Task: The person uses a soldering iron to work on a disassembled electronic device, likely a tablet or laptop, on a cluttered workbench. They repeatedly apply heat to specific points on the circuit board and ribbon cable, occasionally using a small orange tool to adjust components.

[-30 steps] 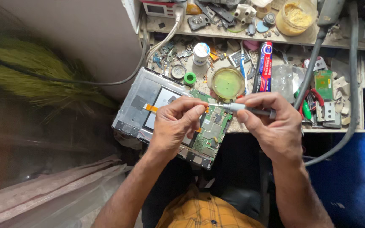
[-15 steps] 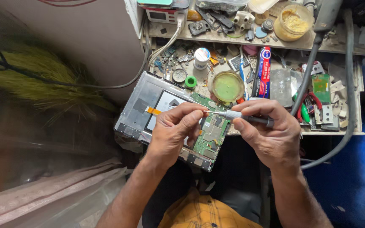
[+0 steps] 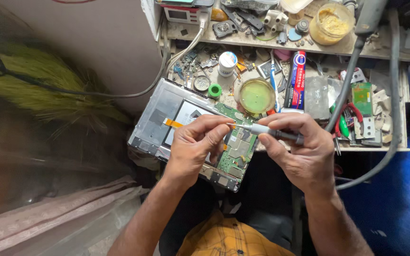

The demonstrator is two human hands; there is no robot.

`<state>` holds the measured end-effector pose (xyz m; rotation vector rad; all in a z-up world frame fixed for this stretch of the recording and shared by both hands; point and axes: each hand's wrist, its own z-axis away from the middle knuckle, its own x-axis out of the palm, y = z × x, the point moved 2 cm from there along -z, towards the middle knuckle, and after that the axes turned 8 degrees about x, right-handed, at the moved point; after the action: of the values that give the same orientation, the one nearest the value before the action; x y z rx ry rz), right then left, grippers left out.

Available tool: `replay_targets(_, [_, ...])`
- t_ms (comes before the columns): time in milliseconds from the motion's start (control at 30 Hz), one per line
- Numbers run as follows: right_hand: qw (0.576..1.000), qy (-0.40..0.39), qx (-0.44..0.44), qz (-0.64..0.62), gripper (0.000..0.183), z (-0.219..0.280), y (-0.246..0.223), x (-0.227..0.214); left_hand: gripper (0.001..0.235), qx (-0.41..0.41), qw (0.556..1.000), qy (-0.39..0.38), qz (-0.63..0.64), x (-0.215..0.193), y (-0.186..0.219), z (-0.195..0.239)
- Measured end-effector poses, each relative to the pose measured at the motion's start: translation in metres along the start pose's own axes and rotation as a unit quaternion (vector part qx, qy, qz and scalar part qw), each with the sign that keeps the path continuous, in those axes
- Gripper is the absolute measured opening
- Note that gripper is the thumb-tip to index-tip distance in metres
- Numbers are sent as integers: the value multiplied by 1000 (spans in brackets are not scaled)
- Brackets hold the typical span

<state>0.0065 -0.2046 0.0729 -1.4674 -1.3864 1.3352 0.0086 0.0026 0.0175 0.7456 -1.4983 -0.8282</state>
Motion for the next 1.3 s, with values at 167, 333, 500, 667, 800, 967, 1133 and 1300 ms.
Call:
replay_targets(167, [996,-14,-26,79,21,-9,-9,-11,30,134,934,5,-331,-1,25,21])
replay_targets(333, [938,-108,-53,326,23,-35,-18,-20,42,283,758,-88,-580,-5,47,63])
replay_targets(500, [911,-185,-57,365,19,-60,-21,-7,64,260,700,-189,-638,-15,39,84])
replay_targets(667, [890,-212,-37,401,18,-69,-24,0,54,252,678,-208,-658,-23,25,88])
replay_targets(800, [888,-214,-24,406,19,-71,-23,1,48,256,661,-202,-676,-26,19,89])
replay_targets(967, [881,-231,-6,412,20,-75,-20,3,44,262,683,-196,-653,-27,18,87])
replay_targets(1133, [854,-283,-71,430,20,-83,-29,11,45,272,651,-209,-677,-29,21,86])
replay_targets(1300, [784,-335,47,520,21,-94,-40,29,41,302,635,-206,-680,-30,19,83])
